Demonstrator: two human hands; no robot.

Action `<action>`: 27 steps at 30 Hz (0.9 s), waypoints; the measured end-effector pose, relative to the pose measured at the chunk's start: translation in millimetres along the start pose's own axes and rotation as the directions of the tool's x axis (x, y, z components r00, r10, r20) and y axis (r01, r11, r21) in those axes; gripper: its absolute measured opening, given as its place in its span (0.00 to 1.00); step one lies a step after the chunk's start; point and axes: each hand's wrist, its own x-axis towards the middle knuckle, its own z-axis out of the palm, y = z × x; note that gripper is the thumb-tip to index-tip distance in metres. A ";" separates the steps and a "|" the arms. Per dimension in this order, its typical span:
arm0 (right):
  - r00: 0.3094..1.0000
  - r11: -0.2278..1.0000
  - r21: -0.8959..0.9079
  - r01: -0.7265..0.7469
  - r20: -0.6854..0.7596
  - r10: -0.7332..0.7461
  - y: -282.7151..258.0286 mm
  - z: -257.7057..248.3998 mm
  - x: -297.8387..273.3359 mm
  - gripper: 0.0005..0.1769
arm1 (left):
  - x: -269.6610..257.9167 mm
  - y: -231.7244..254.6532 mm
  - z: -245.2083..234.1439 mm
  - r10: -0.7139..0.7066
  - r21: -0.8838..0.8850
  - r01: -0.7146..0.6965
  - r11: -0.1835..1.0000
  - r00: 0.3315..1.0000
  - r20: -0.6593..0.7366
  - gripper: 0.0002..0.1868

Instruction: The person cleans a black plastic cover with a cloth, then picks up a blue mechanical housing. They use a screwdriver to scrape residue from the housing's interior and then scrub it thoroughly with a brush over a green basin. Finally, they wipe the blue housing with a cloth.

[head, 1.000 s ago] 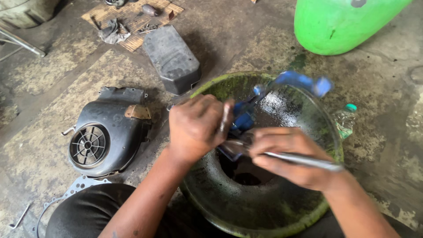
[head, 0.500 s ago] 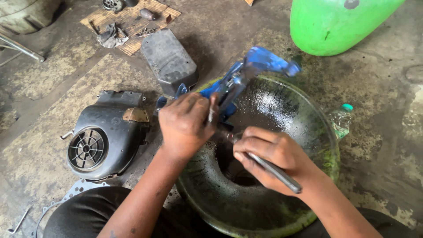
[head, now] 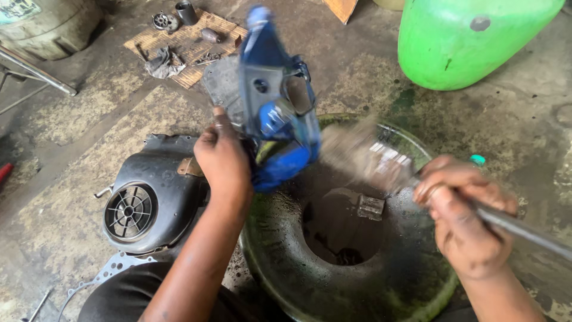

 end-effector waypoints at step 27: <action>0.819 0.845 -0.335 0.416 0.541 -0.189 1.0 38.2 -2.8 0.03 | -28.0 4.5 24.3 -0.430 -0.090 0.462 0.882 0.869 0.245 0.07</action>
